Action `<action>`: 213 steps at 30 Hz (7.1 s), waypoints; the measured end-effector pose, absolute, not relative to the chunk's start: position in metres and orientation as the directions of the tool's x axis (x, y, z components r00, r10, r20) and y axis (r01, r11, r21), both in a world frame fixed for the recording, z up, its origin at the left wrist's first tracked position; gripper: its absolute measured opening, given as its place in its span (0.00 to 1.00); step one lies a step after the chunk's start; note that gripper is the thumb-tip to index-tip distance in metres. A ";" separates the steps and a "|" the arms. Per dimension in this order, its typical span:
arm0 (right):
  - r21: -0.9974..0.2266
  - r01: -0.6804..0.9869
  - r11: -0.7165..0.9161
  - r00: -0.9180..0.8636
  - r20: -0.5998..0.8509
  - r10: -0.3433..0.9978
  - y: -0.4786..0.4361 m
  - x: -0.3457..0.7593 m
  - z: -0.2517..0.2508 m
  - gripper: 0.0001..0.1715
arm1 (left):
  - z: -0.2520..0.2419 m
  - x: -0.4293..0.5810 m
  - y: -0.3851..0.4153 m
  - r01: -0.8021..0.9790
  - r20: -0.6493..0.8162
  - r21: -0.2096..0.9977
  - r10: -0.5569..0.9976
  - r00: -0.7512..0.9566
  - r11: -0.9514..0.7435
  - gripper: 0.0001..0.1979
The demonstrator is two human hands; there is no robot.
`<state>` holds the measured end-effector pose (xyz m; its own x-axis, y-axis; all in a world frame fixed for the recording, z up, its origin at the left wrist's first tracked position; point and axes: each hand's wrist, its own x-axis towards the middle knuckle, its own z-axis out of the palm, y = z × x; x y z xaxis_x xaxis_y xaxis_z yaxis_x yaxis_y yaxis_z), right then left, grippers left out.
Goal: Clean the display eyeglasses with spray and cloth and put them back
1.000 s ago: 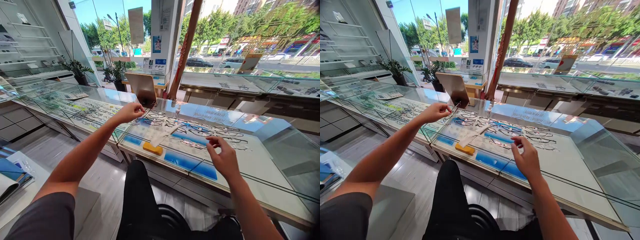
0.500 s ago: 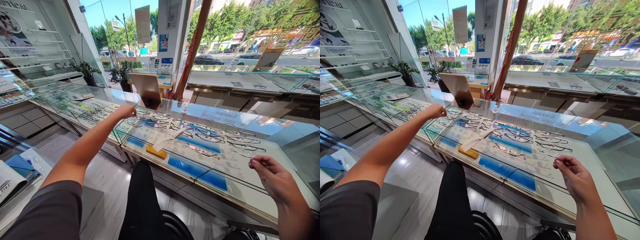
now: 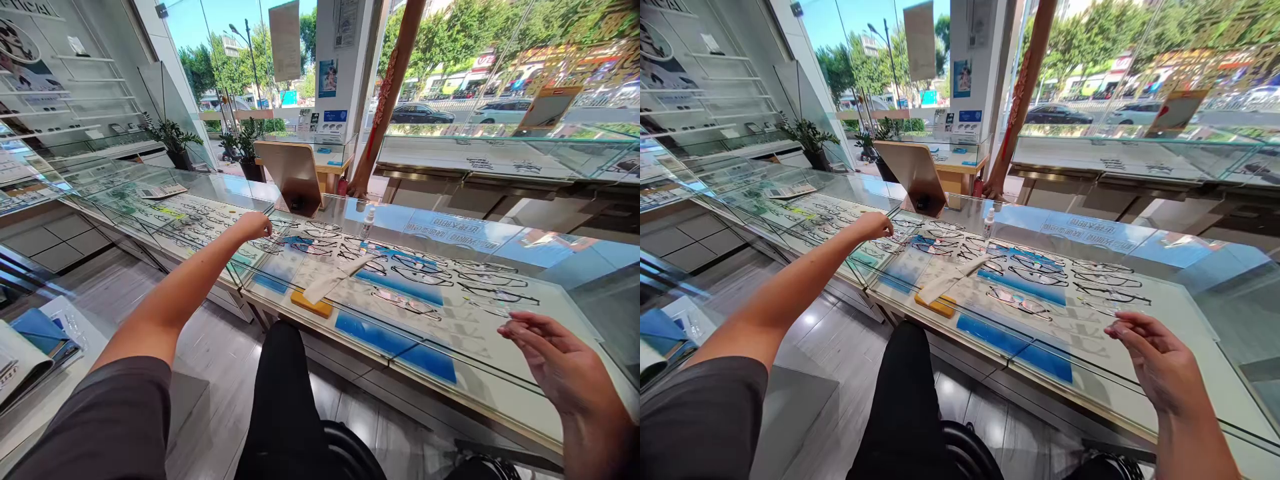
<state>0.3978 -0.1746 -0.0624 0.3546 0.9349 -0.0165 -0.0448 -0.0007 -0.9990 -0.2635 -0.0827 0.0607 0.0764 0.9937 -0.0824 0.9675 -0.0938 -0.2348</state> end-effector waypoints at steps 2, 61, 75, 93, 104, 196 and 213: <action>-0.998 -0.060 -0.002 0.357 -0.024 0.934 -0.176 0.396 -0.061 0.27 | 0.059 -0.265 -0.082 0.965 -0.088 -0.244 0.993 0.074 -0.094 0.15; -0.827 0.148 0.542 -0.062 0.540 0.840 -0.057 0.246 0.062 0.10 | 0.038 0.021 -0.039 -0.286 0.289 0.934 0.924 0.250 -0.215 0.26; -0.858 0.124 0.499 -0.092 0.490 0.867 -0.072 0.231 0.037 0.08 | 0.025 0.026 -0.051 -0.255 0.326 0.930 0.917 0.231 -0.266 0.24; -0.855 0.115 0.505 -0.065 0.501 0.863 -0.072 0.223 0.028 0.19 | 0.026 0.026 -0.050 -0.249 0.344 0.925 0.912 0.223 -0.288 0.25; -0.833 0.188 0.521 -0.138 0.502 0.854 -0.073 0.217 0.023 0.17 | 0.026 0.024 -0.050 -0.229 0.358 0.922 0.911 0.204 -0.311 0.24; -0.700 0.512 0.498 0.176 0.653 0.737 -0.076 0.225 0.026 0.12 | 0.026 0.017 -0.046 -0.109 0.471 0.881 0.876 0.104 -0.461 0.22; -0.739 0.259 0.621 -0.169 0.599 0.783 -0.082 0.214 0.023 0.19 | 0.026 0.020 -0.051 -0.147 0.492 0.871 0.835 0.246 -0.469 0.18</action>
